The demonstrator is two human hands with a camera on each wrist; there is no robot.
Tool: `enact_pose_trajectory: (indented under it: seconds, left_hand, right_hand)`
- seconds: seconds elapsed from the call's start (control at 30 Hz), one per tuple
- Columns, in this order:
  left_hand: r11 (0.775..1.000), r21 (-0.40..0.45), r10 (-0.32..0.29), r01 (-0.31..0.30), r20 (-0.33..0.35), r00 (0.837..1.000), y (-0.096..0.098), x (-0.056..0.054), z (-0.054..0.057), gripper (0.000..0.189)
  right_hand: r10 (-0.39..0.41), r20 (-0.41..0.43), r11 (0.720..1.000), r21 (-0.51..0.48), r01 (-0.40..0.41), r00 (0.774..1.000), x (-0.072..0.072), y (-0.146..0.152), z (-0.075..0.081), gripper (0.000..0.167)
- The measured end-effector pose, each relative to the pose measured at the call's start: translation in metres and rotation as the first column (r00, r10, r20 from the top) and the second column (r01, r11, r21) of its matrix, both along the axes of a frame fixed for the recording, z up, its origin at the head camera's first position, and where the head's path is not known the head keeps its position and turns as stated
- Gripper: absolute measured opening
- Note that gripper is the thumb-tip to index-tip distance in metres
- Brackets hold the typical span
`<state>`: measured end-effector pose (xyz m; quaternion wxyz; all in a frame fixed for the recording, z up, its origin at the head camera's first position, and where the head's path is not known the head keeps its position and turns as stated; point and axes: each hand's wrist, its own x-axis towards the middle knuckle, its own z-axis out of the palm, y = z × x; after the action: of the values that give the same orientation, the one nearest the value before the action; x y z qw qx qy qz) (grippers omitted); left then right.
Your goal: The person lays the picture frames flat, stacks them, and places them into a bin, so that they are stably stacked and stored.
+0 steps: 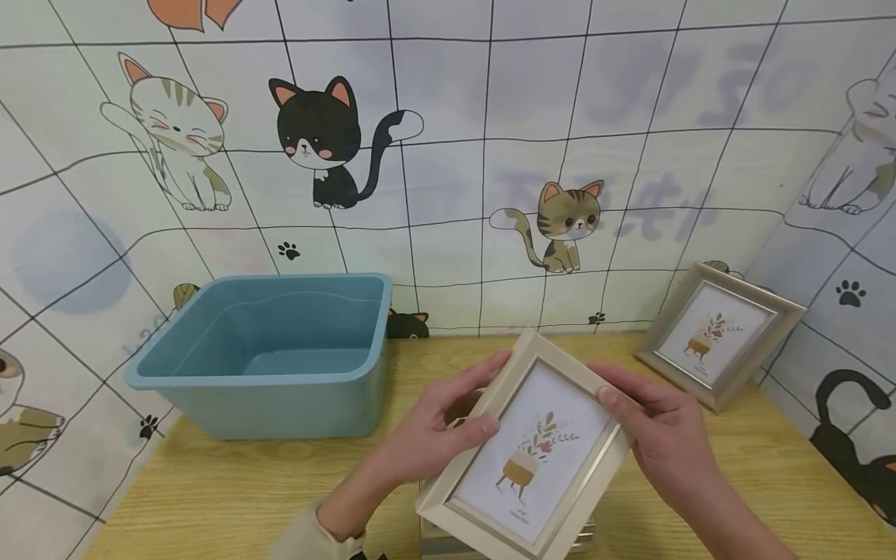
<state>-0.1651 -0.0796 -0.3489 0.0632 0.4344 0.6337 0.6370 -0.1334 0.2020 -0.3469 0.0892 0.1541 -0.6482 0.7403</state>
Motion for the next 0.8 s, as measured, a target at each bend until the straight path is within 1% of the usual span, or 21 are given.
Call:
enact_pose_trajectory:
  seconds: [0.1,0.23,0.4,0.5,0.6,0.8]
  left_hand:
    - [1.0,-0.002,-0.02,0.02,0.016,1.0,0.0,0.0,-0.001,0.065]
    - [0.999,-0.019,-0.028,0.029,0.044,0.999,-0.002,0.0,-0.003,0.067]
    - [0.999,-0.043,-0.018,0.022,0.084,0.996,-0.006,0.002,-0.007,0.066]
    - [0.998,-0.056,-0.005,0.01,0.093,0.996,-0.008,0.003,-0.009,0.065]
    - [0.998,-0.061,0.01,-0.004,0.101,0.995,-0.01,0.004,-0.011,0.064]
    - [0.998,-0.053,0.029,-0.023,0.118,0.993,-0.012,0.002,-0.021,0.061]
  right_hand:
    - [-0.012,0.013,1.0,0.001,0.012,1.0,0.0,-0.001,-0.002,0.034]
    - [-0.029,0.014,0.999,-0.013,0.029,0.999,-0.001,-0.003,-0.006,0.034]
    - [-0.071,0.009,0.996,-0.046,0.072,0.997,-0.003,-0.002,-0.009,0.034]
    - [-0.084,0.003,0.992,-0.099,0.084,0.996,-0.005,-0.001,-0.011,0.036]
    - [-0.095,-0.003,0.988,-0.125,0.093,0.996,-0.007,0.002,-0.013,0.036]
    - [-0.121,0.009,0.987,-0.104,0.122,0.993,-0.011,0.01,-0.012,0.033]
